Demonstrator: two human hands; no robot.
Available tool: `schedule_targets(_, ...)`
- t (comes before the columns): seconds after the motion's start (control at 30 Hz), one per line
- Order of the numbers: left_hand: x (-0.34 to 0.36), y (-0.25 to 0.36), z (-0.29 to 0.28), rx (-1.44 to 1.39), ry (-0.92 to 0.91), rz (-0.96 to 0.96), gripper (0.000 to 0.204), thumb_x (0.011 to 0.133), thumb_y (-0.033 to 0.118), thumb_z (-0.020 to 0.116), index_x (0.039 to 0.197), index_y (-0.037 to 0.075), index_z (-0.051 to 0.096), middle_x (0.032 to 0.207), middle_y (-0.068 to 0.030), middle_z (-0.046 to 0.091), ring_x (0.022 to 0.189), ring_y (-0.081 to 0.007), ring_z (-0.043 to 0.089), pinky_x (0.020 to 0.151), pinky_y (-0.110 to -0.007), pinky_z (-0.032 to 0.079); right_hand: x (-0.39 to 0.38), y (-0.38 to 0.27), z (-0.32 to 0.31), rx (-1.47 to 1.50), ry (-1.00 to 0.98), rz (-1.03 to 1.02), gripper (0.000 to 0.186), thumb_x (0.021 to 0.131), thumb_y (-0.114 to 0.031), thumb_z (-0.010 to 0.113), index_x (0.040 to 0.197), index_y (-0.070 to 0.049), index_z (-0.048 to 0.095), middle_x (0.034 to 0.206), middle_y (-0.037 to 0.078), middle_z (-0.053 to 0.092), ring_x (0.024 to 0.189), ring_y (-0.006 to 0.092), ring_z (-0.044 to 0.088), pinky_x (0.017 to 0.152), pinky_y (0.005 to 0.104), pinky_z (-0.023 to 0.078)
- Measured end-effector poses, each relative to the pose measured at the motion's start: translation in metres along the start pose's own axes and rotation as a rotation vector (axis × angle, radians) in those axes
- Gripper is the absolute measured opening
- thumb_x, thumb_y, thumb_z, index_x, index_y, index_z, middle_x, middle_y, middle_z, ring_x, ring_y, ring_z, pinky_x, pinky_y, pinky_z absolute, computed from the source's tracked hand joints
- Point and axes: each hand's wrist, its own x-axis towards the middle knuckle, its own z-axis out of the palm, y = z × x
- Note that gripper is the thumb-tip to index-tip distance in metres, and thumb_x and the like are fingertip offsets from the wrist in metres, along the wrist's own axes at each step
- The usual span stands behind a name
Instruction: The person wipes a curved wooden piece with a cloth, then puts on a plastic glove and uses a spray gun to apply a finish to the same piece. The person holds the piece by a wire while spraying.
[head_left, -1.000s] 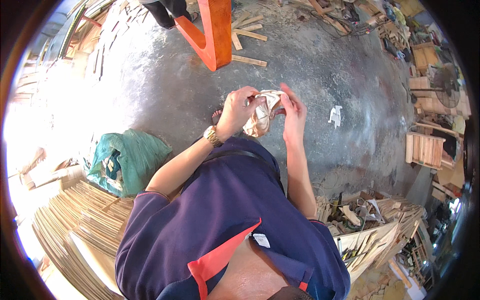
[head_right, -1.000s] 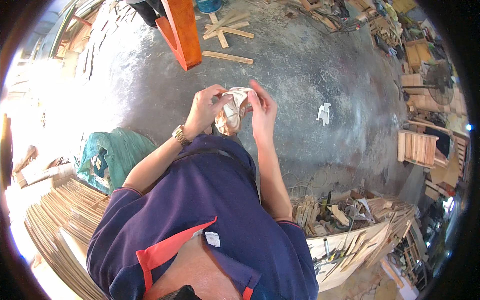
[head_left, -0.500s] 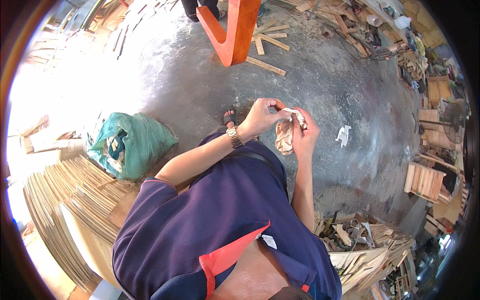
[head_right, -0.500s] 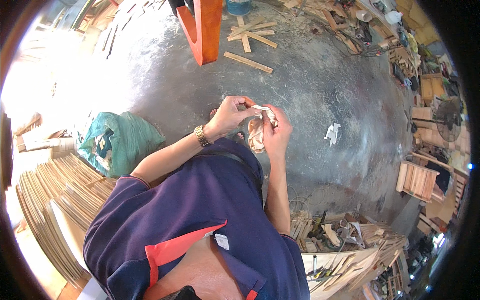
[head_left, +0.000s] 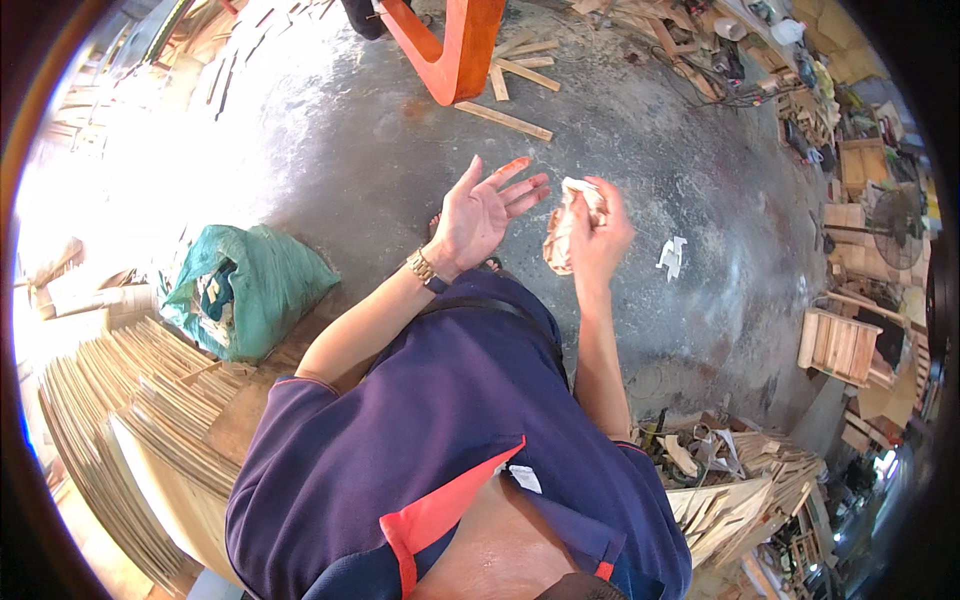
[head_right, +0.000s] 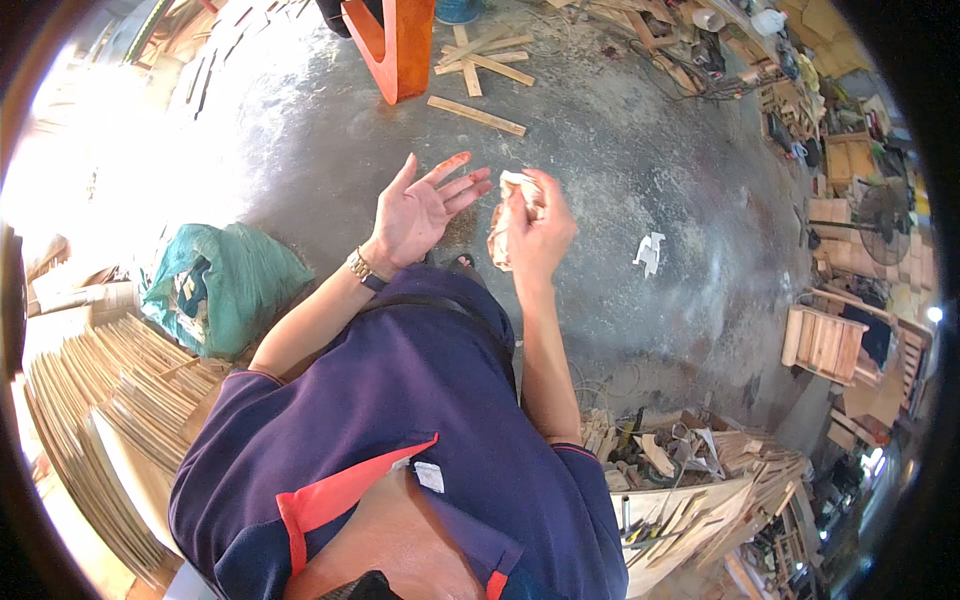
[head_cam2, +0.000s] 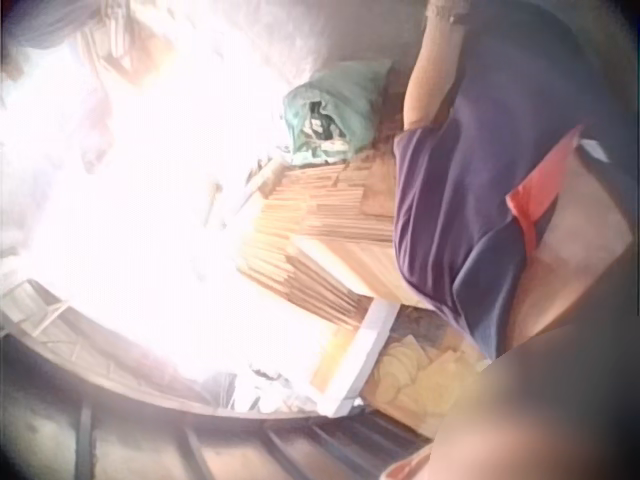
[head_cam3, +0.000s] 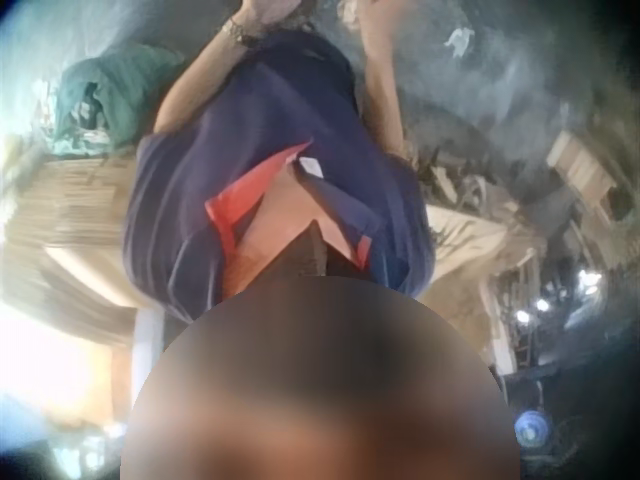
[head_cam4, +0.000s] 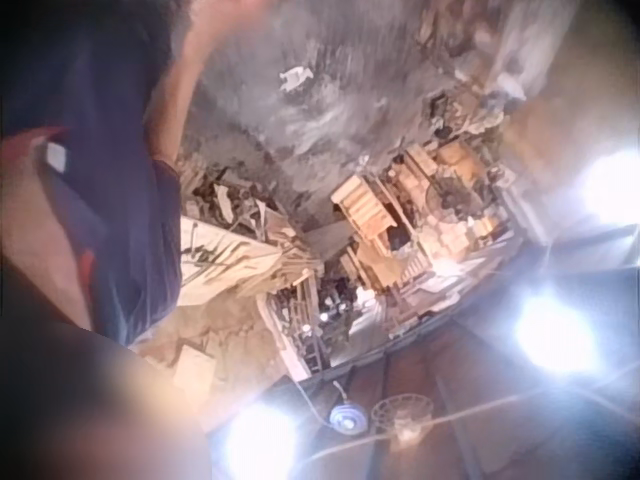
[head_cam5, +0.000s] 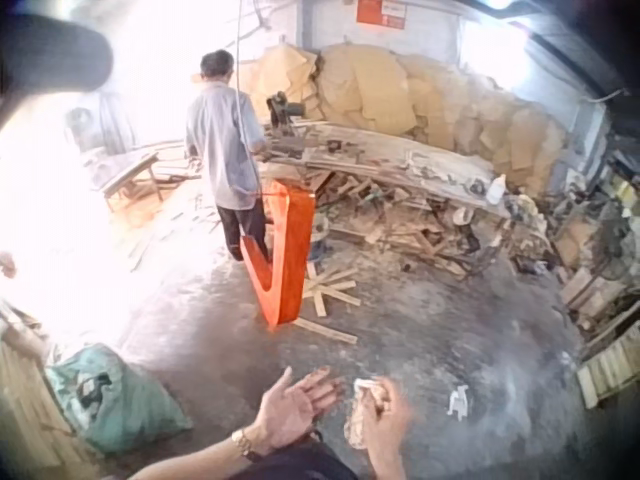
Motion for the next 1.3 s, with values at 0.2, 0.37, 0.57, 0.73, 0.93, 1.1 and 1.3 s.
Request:
schedule_targets(0.2,-0.006,-0.010,0.010,0.423,-0.008,0.003,0.077,0.103,0.064,0.029,0.161,0.016,0.014,0.153,-0.0218,0.041,0.142,-0.0318,0.037,0.121,-0.043,0.015,-0.013,-0.005,0.021,-0.014,-0.149,-0.042,0.015,0.088,-0.008,0.074,0.101,0.000,0.072,0.094,0.012,0.071,0.083,0.0260,0.071,0.071,0.0333,0.053)
schedule_targets(0.37,-0.007,-0.019,0.008,0.330,-0.027,-0.025,0.081,0.101,0.067,0.029,0.163,0.019,0.007,0.153,-0.0205,0.043,0.147,-0.0280,0.027,0.122,-0.043,0.005,-0.018,0.007,0.025,0.109,-0.082,-0.037,0.016,0.087,-0.007,0.075,0.100,0.001,0.071,0.085,0.013,0.068,0.069,0.0230,0.068,0.060,0.0325,0.049)
schedule_targets(0.57,-0.006,-0.024,0.003,0.380,-0.083,-0.027,0.085,0.099,0.071,0.029,0.163,0.019,0.007,0.158,-0.0206,0.035,0.153,-0.0263,0.013,0.121,-0.045,-0.005,-0.016,0.020,0.020,0.055,-0.044,-0.013,0.014,0.087,-0.007,0.075,0.097,0.002,0.071,0.081,0.013,0.068,0.068,0.0226,0.067,0.059,0.0318,0.048)
schedule_targets(0.73,-0.010,-0.024,0.004,0.444,-0.054,-0.059,0.087,0.098,0.074,0.025,0.162,0.018,0.009,0.158,-0.0173,0.038,0.154,-0.0245,0.010,0.122,-0.044,-0.004,-0.012,0.031,0.018,-0.064,0.067,-0.071,0.012,0.092,-0.008,0.072,0.098,0.002,0.072,0.081,0.010,0.071,0.074,0.0125,0.066,0.062,0.0297,0.051)
schedule_targets(0.93,-0.008,-0.022,0.000,0.382,-0.007,-0.101,0.090,0.096,0.076,0.025,0.162,0.018,0.008,0.158,-0.0197,0.037,0.154,-0.0259,0.009,0.121,-0.046,-0.006,-0.020,0.026,0.002,0.017,0.028,0.004,0.014,0.086,-0.005,0.075,0.099,-0.001,0.072,0.084,0.013,0.070,0.074,0.0198,0.069,0.065,0.0320,0.051)
schedule_targets(1.1,-0.011,-0.026,0.000,0.390,-0.037,-0.133,0.089,0.098,0.074,0.025,0.162,0.016,0.006,0.155,-0.0233,0.040,0.152,-0.0278,0.019,0.122,-0.044,0.002,-0.034,0.029,0.010,-0.079,-0.088,-0.111,0.018,0.082,-0.005,0.077,0.099,-0.001,0.071,0.085,0.014,0.067,0.073,0.0305,0.068,0.063,0.0353,0.051)
schedule_targets(1.3,-0.016,-0.026,0.004,0.653,-0.007,-0.053,0.071,0.104,0.058,0.035,0.159,0.015,0.023,0.151,-0.0141,0.049,0.148,-0.0264,0.027,0.122,-0.042,0.010,-0.021,0.053,0.003,-0.012,0.016,0.083,0.022,0.086,-0.009,0.077,0.104,0.001,0.069,0.090,0.013,0.069,0.077,0.0226,0.069,0.067,0.0351,0.053)
